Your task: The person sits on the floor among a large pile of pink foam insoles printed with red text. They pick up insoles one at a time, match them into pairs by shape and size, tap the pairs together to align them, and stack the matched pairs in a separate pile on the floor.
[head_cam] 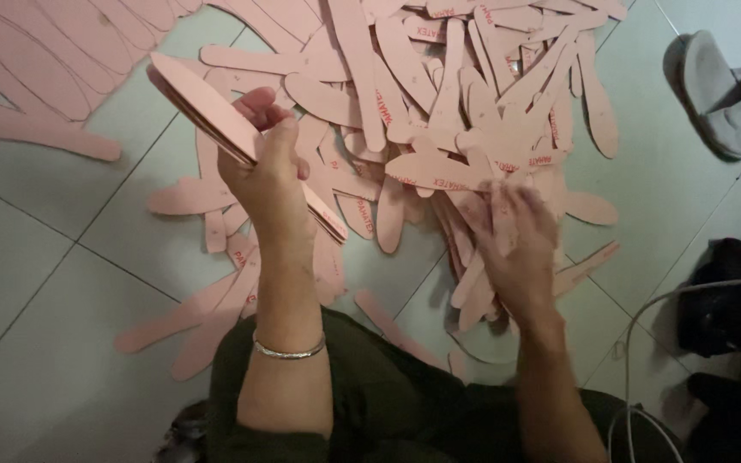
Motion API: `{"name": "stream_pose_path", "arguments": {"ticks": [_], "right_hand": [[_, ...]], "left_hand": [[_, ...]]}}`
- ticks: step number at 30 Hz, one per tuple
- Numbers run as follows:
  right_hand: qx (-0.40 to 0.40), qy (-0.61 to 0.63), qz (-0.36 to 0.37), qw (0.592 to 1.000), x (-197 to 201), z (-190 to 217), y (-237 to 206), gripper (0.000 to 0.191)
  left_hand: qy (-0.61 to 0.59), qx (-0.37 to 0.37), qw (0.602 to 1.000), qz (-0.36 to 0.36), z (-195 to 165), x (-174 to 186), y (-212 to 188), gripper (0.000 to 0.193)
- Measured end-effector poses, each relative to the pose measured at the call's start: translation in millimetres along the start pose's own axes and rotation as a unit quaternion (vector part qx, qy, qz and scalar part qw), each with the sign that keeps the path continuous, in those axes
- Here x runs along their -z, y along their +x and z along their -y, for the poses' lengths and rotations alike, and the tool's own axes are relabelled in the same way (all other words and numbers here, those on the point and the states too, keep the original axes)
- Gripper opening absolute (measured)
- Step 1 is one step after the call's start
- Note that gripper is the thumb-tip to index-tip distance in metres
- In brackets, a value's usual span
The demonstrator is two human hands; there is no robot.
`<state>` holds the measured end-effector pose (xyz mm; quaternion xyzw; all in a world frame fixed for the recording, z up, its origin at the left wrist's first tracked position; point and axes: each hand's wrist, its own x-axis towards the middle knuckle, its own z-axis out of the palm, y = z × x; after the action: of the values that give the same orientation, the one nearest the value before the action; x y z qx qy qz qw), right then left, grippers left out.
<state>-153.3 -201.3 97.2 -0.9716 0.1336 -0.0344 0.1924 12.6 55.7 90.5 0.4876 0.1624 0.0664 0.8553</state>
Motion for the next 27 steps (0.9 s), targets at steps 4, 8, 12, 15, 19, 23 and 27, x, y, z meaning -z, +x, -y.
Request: {"name": "stream_pose_path", "arguments": {"ticks": [4, 8, 12, 15, 19, 23, 27], "right_hand": [[0.032, 0.075, 0.01, 0.997, -19.7, 21.1, 11.7, 0.062], [0.073, 0.049, -0.011, 0.996, -41.2, 41.1, 53.4, 0.053], [0.106, 0.064, -0.004, 0.992, -69.1, 64.3, 124.1, 0.051], [0.063, -0.039, 0.021, 0.997, -86.6, 75.9, 166.2, 0.042], [-0.001, -0.049, 0.016, 0.999, -95.2, 80.3, 175.0, 0.023], [0.057, 0.161, -0.02, 0.985, -82.8, 84.4, 171.8, 0.04], [0.125, 0.501, -0.063, 0.854, -3.9, 87.7, 146.7, 0.024]], "left_hand": [[0.007, 0.005, 1.0, -0.001, -2.8, 5.5, -1.2, 0.025], [0.008, 0.021, 1.0, -0.009, -3.2, 9.1, -1.6, 0.025], [0.015, 0.025, 1.0, -0.009, 0.8, 8.7, -1.4, 0.027], [0.006, 0.035, 0.999, -0.011, 1.5, 9.4, -0.6, 0.027], [-0.015, 0.044, 0.999, -0.003, -1.8, 12.5, -2.9, 0.025], [-0.015, 0.041, 0.999, 0.003, -4.4, 14.4, -4.1, 0.026], [-0.01, 0.095, 0.995, 0.015, -2.2, 13.2, -15.3, 0.025]]}}
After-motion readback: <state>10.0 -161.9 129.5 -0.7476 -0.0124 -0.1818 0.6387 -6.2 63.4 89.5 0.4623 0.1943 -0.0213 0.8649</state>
